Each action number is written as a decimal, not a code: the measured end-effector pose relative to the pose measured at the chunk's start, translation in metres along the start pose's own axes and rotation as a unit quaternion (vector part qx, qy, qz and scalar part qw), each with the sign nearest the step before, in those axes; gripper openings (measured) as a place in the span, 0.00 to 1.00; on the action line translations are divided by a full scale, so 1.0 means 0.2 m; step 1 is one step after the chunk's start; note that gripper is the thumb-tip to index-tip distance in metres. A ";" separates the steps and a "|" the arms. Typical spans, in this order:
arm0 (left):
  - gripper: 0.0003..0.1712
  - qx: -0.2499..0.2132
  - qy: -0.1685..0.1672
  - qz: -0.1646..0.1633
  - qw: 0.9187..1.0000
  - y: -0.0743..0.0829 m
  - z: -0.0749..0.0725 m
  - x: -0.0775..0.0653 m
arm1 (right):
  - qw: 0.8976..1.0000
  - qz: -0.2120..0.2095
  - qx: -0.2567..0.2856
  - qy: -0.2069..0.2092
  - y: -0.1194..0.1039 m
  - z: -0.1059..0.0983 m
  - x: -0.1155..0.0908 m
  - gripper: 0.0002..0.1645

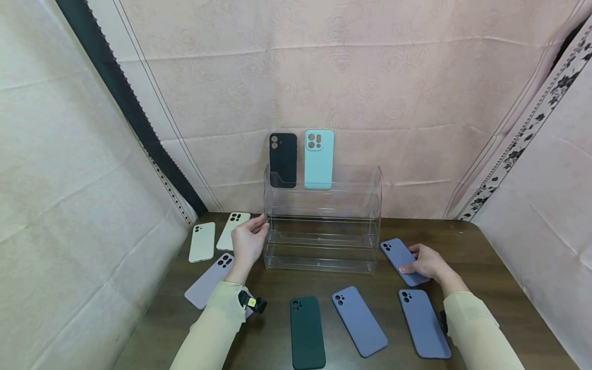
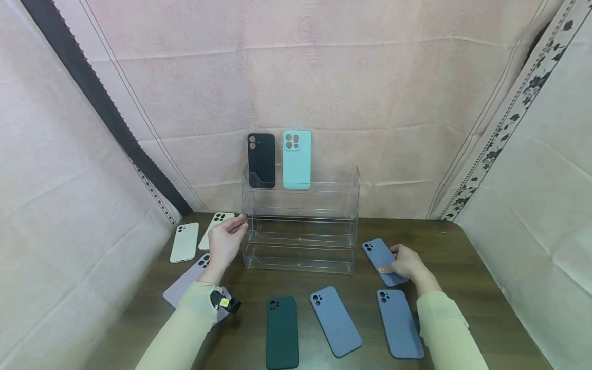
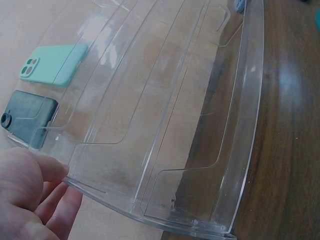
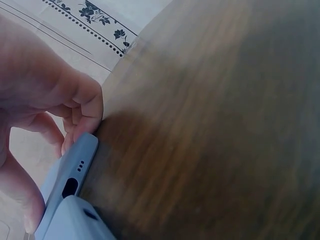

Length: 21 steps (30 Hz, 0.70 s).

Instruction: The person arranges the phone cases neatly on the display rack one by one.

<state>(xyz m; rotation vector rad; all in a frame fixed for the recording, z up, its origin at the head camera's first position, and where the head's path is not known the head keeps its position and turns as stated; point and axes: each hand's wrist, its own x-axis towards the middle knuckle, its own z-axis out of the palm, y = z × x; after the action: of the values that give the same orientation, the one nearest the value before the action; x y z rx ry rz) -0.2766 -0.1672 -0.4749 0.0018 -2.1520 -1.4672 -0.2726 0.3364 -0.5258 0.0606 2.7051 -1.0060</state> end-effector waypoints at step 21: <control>0.14 -0.006 -0.001 0.010 1.000 -0.01 0.00 0.01 | 1.000 0.003 0.007 -0.002 0.00 -0.02 -0.02 0.51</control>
<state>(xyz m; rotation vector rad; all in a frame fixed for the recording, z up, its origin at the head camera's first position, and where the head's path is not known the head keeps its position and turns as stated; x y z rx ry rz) -0.2779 -0.1685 -0.4758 -0.0246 -2.1397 -1.4688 -0.2702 0.3388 -0.5214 0.0698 2.6920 -1.0212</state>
